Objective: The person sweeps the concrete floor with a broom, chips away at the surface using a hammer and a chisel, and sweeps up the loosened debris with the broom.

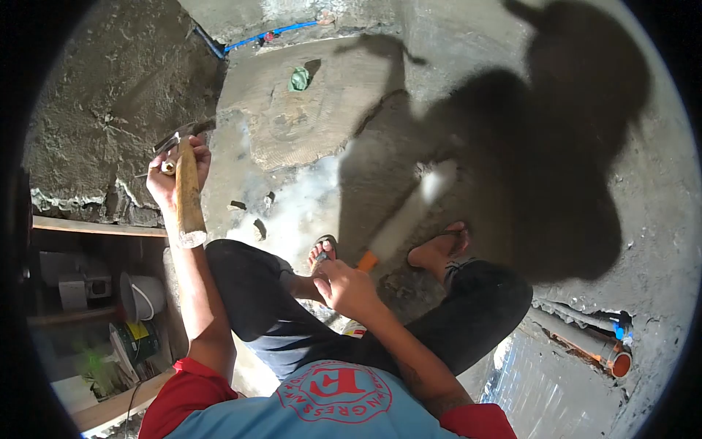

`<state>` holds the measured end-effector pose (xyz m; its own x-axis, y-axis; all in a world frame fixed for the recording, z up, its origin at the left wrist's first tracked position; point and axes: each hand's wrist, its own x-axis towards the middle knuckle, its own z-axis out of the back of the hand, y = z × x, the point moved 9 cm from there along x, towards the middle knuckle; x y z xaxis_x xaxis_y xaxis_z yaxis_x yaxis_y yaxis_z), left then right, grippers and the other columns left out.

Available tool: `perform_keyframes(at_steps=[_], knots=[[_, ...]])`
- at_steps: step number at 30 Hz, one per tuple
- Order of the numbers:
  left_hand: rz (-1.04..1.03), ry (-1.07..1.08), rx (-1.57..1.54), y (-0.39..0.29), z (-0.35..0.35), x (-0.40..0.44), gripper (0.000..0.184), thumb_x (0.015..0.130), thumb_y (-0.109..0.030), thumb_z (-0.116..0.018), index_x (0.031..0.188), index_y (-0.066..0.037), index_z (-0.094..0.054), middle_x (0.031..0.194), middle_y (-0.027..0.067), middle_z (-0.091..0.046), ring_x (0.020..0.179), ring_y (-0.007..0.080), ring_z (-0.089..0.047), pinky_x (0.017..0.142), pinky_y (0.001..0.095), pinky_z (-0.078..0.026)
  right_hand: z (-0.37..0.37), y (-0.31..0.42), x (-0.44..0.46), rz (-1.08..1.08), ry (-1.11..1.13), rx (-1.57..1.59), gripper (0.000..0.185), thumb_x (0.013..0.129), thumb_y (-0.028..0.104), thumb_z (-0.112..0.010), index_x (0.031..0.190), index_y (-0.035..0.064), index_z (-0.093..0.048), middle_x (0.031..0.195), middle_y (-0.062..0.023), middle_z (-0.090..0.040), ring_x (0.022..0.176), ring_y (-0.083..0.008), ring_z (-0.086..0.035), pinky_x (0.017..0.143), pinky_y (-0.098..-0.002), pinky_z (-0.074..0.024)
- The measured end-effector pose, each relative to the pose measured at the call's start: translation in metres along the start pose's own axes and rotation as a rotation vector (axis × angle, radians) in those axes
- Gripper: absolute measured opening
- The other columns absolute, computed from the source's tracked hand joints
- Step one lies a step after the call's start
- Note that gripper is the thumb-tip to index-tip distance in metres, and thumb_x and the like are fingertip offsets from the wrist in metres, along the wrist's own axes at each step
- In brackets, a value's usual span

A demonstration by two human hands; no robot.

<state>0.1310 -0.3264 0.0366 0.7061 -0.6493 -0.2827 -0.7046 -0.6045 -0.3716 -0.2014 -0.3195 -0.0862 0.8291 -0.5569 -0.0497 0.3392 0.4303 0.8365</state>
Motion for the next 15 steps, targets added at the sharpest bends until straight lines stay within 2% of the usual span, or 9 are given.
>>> perform_keyframes(at_steps=[4,7,8,9,10,13,15], knots=[[-0.047,-0.006,0.020,-0.003,0.003,0.003,0.051,0.077,-0.018,-0.050,0.114,0.014,-0.039,0.101,0.0229,-0.048,0.093,0.0318,-0.051,0.078,0.0416,-0.043,0.002,0.000,0.000,0.001,0.012,-0.018,0.024,0.090,0.028,-0.060,0.103,0.0078,-0.059,0.093,-0.0135,-0.063,0.084,-0.0373,-0.064,0.070,-0.0477,-0.0527],[-0.133,-0.075,0.119,-0.020,0.012,0.005,0.049,0.079,-0.018,-0.053,0.111,0.019,-0.045,0.101,0.0290,-0.051,0.096,0.0366,-0.050,0.083,0.0456,-0.042,-0.003,0.002,0.002,0.027,-0.019,0.005,0.025,0.089,0.028,-0.060,0.102,0.0069,-0.059,0.094,-0.0139,-0.063,0.084,-0.0374,-0.064,0.070,-0.0479,-0.0527],[-0.097,-0.014,0.083,-0.020,0.014,0.008,0.053,0.079,-0.016,-0.053,0.116,0.021,-0.044,0.107,0.0323,-0.052,0.097,0.0379,-0.050,0.083,0.0467,-0.043,0.000,0.000,-0.001,0.056,-0.061,0.006,0.025,0.089,0.028,-0.060,0.101,0.0062,-0.058,0.095,-0.0143,-0.063,0.083,-0.0376,-0.065,0.069,-0.0481,-0.0526],[-0.142,-0.047,0.229,-0.021,0.010,0.007,0.056,0.079,-0.014,-0.053,0.119,0.023,-0.042,0.110,0.0336,-0.051,0.096,0.0366,-0.050,0.084,0.0466,-0.042,-0.005,-0.007,-0.004,0.034,-0.066,-0.006,0.018,0.088,0.024,-0.064,0.099,0.0104,-0.061,0.090,-0.0118,-0.063,0.080,-0.0338,-0.065,0.067,-0.0442,-0.0516],[-0.075,0.026,0.024,-0.011,0.005,0.003,0.058,0.080,-0.014,-0.053,0.121,0.024,-0.040,0.111,0.0333,-0.051,0.094,0.0339,-0.050,0.086,0.0449,-0.042,-0.008,-0.011,-0.005,0.025,-0.063,-0.034,0.017,0.088,0.025,-0.063,0.099,0.0108,-0.061,0.090,-0.0118,-0.063,0.080,-0.0337,-0.065,0.067,-0.0442,-0.0516],[-0.081,0.018,0.057,-0.011,0.001,0.006,0.078,0.078,-0.016,-0.051,0.139,0.021,-0.019,0.104,0.0288,-0.051,0.093,0.0307,-0.048,0.083,0.0409,-0.040,-0.003,-0.008,-0.005,-0.033,-0.061,-0.063,0.016,0.089,0.025,-0.062,0.099,0.0116,-0.061,0.091,-0.0117,-0.064,0.078,-0.0337,-0.065,0.067,-0.0441,-0.0517],[0.015,0.030,-0.015,-0.003,-0.004,0.002,0.079,0.078,-0.017,-0.051,0.140,0.020,-0.019,0.101,0.0258,-0.051,0.091,0.0301,-0.049,0.083,0.0404,-0.040,-0.003,-0.010,-0.005,-0.059,-0.046,-0.065,0.016,0.090,0.025,-0.061,0.098,0.0118,-0.061,0.091,-0.0117,-0.064,0.078,-0.0337,-0.065,0.067,-0.0440,-0.0516]])
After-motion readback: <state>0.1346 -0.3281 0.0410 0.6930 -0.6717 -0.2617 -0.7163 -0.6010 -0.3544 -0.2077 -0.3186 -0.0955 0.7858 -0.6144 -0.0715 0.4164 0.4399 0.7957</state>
